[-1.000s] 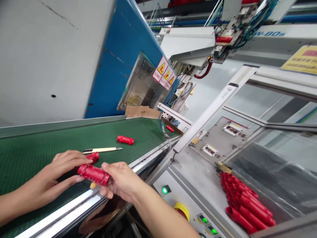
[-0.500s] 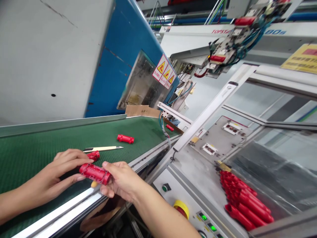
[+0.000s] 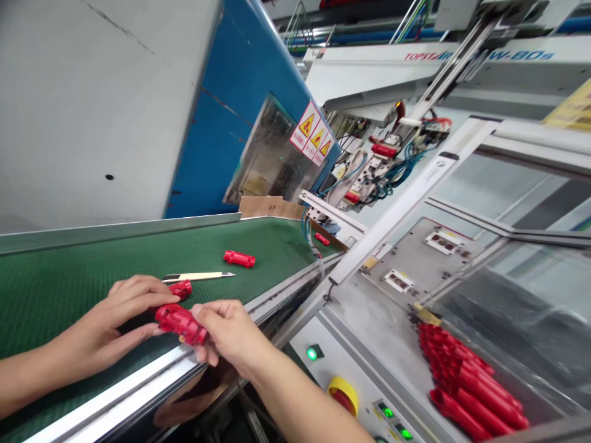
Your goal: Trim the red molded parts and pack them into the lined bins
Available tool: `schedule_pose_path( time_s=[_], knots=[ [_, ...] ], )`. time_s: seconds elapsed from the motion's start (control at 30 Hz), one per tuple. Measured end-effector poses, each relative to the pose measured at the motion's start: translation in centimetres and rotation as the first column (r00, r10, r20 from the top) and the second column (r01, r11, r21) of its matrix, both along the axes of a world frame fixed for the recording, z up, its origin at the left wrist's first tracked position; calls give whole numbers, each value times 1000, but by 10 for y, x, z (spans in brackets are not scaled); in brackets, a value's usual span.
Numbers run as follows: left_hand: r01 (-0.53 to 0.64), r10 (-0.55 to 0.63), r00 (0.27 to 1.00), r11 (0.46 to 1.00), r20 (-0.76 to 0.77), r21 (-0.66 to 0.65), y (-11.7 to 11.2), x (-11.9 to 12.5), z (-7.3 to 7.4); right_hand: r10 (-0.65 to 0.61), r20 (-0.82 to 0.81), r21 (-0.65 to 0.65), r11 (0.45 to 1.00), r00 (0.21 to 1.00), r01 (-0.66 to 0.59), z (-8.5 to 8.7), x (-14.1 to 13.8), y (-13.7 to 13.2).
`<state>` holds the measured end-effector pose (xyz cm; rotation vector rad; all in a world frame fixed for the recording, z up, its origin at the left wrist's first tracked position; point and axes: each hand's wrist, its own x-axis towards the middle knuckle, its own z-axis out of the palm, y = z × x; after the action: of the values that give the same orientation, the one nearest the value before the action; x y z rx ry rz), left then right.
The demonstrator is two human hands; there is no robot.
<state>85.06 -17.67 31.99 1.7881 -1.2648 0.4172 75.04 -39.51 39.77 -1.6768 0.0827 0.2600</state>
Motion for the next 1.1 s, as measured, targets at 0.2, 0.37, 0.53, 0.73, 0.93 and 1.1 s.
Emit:
schedule_pose_path(
  time_s=[0.2, 0.37, 0.53, 0.73, 0.93, 1.1],
  knots=[
    [-20, 20, 1000, 1000, -9, 18, 2, 1, 4, 19, 335, -383, 916, 942, 119, 0, -6, 4],
    [-12, 12, 1000, 1000, 4, 21, 3, -1, 7, 117, 492, -540, 818, 863, 197, 1, -9, 4],
    [-13, 13, 1000, 999, 5, 33, 3, -1, 8, 122, 489, -541, 819, 864, 190, -2, -11, 4],
    [-29, 28, 999, 998, 19, 51, 5, -1, 8, 97, 478, -515, 837, 873, 188, -4, -10, 7],
    [-151, 152, 988, 982, -3, 110, 8, 1, 4, 55, 240, -170, 985, 969, -14, 14, -64, -28],
    [-239, 257, 965, 942, -44, 236, 2, 12, -4, 43, -205, -293, 951, 978, -103, -70, -124, -66]
  ],
)
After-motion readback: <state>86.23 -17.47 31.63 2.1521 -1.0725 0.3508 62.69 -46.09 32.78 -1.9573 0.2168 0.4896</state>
